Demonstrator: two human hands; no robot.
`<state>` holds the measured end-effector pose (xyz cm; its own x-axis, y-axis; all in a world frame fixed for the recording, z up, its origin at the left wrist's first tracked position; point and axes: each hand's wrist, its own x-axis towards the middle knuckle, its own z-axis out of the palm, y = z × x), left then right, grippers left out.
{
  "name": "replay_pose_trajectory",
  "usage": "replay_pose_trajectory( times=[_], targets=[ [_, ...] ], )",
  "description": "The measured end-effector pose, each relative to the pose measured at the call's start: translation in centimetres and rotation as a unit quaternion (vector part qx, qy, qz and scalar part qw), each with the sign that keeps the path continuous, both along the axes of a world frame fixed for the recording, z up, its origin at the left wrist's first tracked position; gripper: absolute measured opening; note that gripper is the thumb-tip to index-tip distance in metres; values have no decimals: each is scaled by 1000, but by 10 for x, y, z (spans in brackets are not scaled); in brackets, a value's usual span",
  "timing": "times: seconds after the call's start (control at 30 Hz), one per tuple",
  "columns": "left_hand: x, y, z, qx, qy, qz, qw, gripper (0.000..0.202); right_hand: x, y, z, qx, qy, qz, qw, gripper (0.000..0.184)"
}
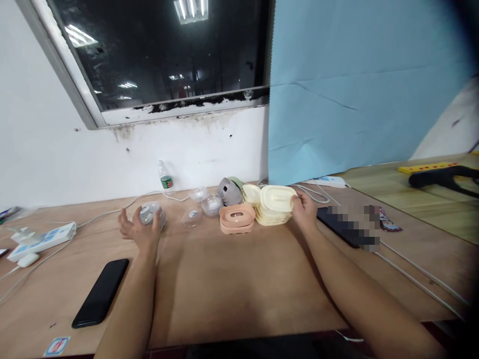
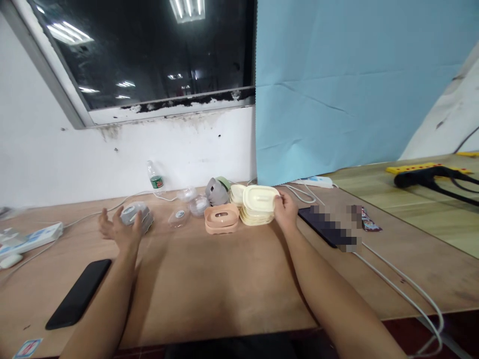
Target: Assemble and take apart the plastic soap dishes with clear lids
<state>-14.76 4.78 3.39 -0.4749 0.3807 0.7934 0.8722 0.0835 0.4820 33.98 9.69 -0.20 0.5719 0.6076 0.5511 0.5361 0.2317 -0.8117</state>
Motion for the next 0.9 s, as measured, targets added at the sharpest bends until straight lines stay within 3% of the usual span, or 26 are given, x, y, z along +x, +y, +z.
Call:
replay_pose_trajectory(
  times=[0.13, 0.3, 0.43, 0.57, 0.63, 0.73, 0.83, 0.9],
  targets=[
    [-17, 6, -10, -87, -121, 47, 988, 83, 7, 1, -5, -92, -75, -83, 989, 41],
    [-19, 11, -20, -153, -165, 10, 974, 89, 7, 7, -11, -75, -107, -61, 990, 41],
    [-23, 12, -19, -140, -175, 20, 974, 82, 5, 10, -16, -80, -25, -24, 996, 46],
    [-23, 12, -17, -60, -175, -8, 983, 77, 4, 12, -18, -68, 0, -33, 997, 51],
    [-17, 12, -18, 4, -169, -59, 984, 76, 3, 12, -17, -45, -16, -50, 998, 51],
    [1, 11, -21, 60, -148, -189, 969, 70, -1, 6, -10, 19, -86, -79, 993, 45],
    [29, 5, -26, 34, -75, -322, 943, 64, -15, -6, 4, 81, -186, -61, 977, 33],
    [52, -3, -28, -10, -3, -429, 903, 63, -31, -16, 12, 111, -231, -22, 966, 28]
  ],
)
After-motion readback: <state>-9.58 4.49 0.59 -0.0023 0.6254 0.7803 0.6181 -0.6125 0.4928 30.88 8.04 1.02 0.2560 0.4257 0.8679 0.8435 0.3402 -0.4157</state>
